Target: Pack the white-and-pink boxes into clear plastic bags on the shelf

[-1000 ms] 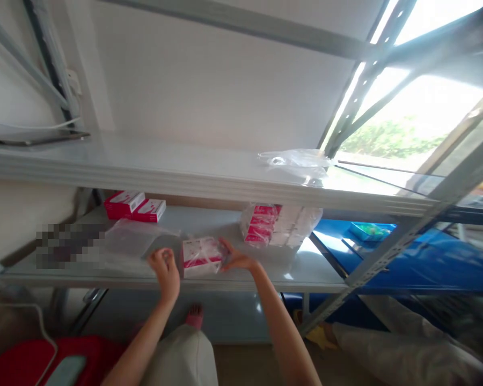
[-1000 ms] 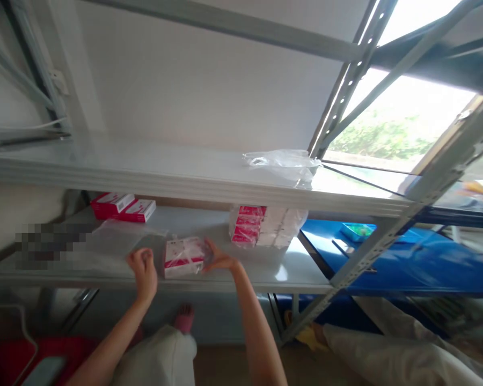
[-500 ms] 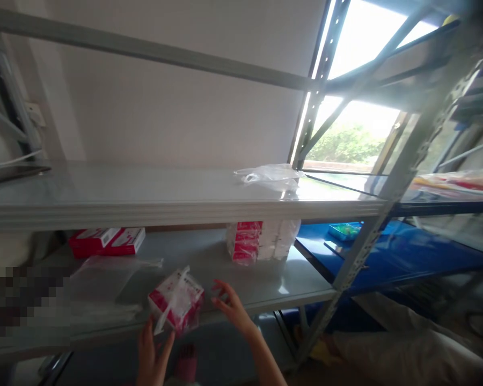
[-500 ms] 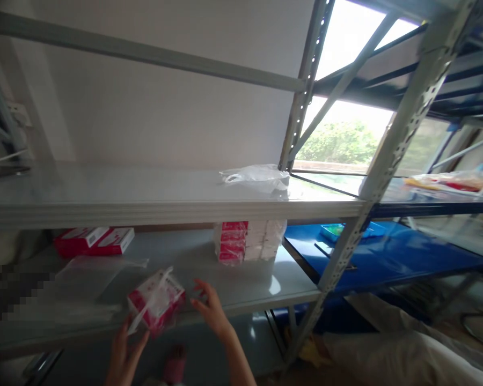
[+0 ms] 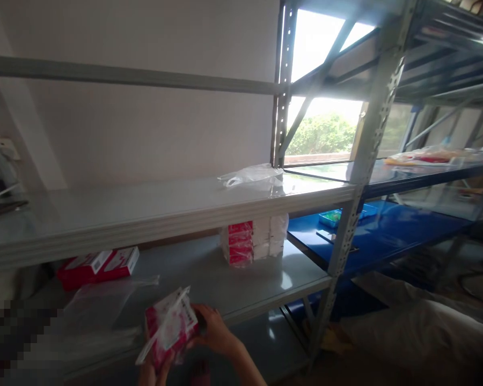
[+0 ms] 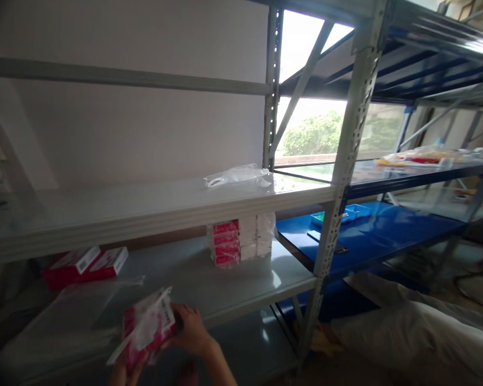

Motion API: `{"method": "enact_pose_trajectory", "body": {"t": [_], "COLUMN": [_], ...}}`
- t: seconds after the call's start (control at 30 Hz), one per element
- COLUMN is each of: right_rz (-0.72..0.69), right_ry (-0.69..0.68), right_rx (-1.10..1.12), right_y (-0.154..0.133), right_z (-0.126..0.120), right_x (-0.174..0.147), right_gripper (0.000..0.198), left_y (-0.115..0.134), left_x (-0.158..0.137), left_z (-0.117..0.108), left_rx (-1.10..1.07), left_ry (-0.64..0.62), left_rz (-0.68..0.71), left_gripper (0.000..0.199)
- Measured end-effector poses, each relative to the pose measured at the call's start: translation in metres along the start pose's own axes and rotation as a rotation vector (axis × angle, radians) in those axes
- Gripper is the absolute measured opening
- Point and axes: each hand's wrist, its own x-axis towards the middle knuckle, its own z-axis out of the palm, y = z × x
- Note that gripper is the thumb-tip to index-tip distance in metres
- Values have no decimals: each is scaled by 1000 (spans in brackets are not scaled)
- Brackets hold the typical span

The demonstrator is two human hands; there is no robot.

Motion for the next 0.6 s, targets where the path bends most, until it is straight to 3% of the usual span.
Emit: {"method": "enact_pose_trajectory", "body": {"t": [0.13, 0.3, 0.4, 0.5, 0.6], "right_rz": [-31, -115, -170, -232, -261], "right_ry": [67, 169, 266, 368, 492], "right_rx": [161, 228, 234, 155, -99], "right_y": [-11, -29, -43, -57, -66], "right_z": [3, -13, -43, -92, -153], "right_x": [0, -11, -12, 3, 36], "right_gripper": [83, 77, 72, 70, 60], "left_y": [3, 22, 68, 133, 195], "left_x": [-4, -3, 6, 30, 68], "left_z": [0, 6, 17, 34, 59], "left_rx": [11, 12, -8, 8, -56], "left_ry": [28, 0, 29, 0, -155], "left_rz": [-77, -8, 102, 256, 430], "left_gripper": [50, 48, 53, 52, 56]}}
